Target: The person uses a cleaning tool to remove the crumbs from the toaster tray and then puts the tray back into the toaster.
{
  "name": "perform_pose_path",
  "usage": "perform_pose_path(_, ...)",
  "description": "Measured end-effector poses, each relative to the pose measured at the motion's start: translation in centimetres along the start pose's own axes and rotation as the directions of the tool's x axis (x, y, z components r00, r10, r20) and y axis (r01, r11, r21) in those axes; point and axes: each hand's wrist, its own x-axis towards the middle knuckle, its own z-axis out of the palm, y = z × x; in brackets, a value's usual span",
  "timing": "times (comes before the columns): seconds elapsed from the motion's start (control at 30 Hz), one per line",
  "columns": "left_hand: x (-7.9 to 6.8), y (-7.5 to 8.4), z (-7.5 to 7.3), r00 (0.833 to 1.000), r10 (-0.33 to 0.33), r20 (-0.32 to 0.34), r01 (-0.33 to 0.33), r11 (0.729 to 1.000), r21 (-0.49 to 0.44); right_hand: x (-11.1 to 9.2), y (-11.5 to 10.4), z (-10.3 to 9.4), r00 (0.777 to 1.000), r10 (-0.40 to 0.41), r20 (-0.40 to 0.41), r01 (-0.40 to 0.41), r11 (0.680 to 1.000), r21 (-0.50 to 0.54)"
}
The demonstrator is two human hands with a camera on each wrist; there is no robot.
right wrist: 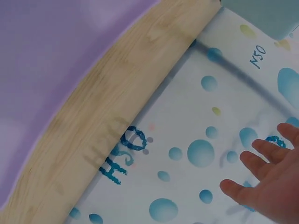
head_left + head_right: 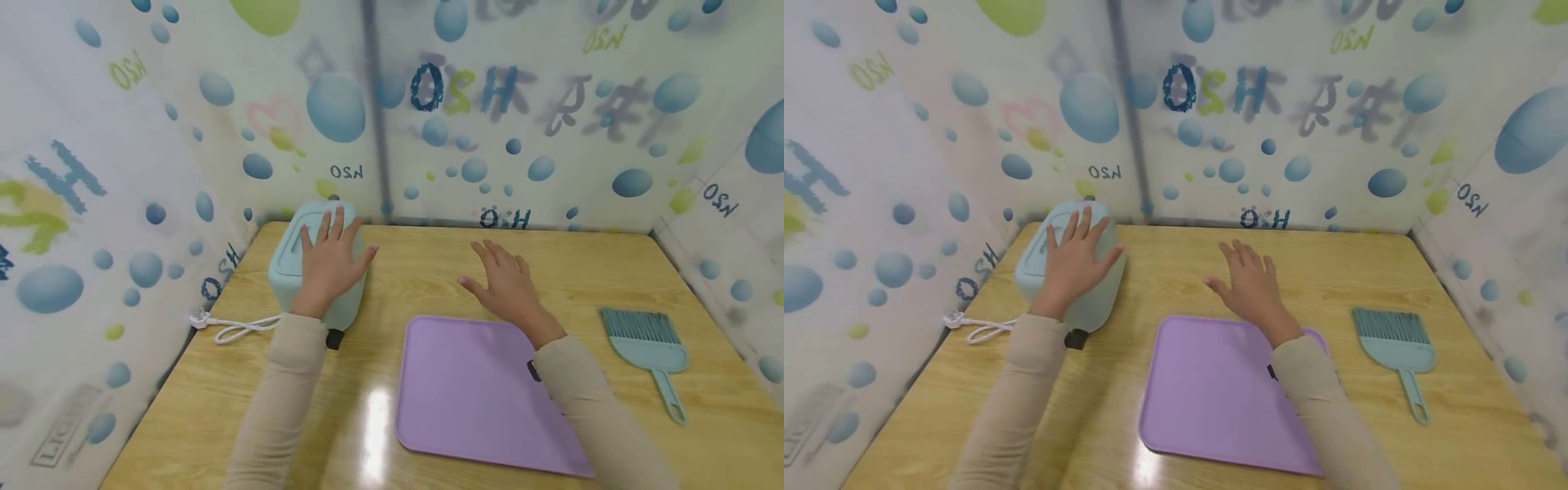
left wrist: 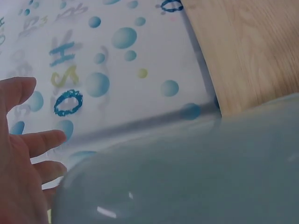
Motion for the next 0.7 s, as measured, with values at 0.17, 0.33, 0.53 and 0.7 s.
perform_pose_path(0.17,-0.8,-1.6,-0.4,0.999,-0.029,-0.028,0.029,1.0,0.001,0.7,-0.8,0.4,1.0,-0.021,0.013,0.021,1.0,0.019)
perform_pose_path(0.33,-1.4,-3.2,-0.6,0.998,-0.054,-0.043,0.054,0.999,0.004,1.3,-1.5,0.7,0.999,-0.036,0.03,0.035,0.999,0.008)
perform_pose_path(0.53,-2.1,-5.2,-0.6,0.991,-0.116,-0.064,0.112,0.992,-0.053,2.0,-2.4,1.0,0.997,-0.053,0.055,0.053,0.999,0.01)
perform_pose_path(0.7,-2.7,-6.4,-0.3,0.985,-0.167,-0.047,0.161,0.982,-0.101,2.4,-3.4,1.6,0.995,-0.066,0.076,0.064,0.997,0.03)
